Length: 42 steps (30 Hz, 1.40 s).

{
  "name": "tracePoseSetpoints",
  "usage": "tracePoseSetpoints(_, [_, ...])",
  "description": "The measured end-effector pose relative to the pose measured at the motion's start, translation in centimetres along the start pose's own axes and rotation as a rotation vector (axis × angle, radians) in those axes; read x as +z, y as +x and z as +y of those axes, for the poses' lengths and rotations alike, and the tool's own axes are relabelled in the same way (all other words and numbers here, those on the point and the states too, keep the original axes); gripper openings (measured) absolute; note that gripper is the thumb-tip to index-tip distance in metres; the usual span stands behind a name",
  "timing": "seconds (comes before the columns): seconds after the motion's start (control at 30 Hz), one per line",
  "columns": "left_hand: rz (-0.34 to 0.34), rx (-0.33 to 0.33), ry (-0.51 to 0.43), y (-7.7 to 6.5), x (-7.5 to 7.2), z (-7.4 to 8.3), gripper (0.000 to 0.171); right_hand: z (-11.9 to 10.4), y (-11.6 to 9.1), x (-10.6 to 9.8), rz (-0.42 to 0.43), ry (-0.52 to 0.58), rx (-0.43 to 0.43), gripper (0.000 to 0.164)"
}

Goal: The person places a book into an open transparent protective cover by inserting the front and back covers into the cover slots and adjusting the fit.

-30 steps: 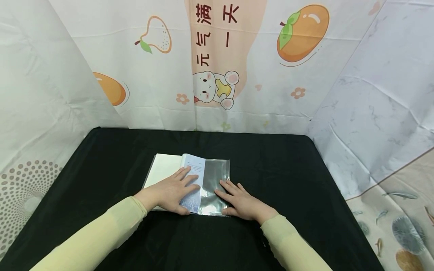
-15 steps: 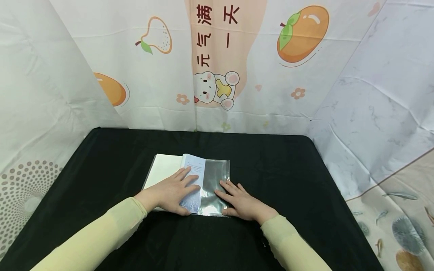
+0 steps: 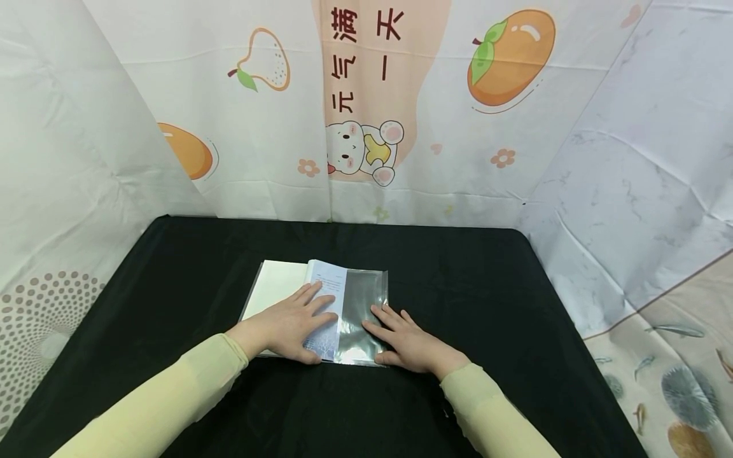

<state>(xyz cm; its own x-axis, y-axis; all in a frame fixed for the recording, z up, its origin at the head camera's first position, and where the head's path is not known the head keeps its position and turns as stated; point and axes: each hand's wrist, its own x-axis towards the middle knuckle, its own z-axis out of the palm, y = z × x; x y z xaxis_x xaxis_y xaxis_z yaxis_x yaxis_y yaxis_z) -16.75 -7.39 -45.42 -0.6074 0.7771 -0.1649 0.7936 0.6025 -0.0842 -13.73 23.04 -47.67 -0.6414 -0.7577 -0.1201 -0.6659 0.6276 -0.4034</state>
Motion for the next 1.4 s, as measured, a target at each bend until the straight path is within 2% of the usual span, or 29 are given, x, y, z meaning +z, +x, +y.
tracePoseSetpoints(1.4, [0.138,0.035,0.028,0.24,0.32,-0.17,0.075,-0.13,0.07,-0.13,-0.016,0.001,0.011,0.065])
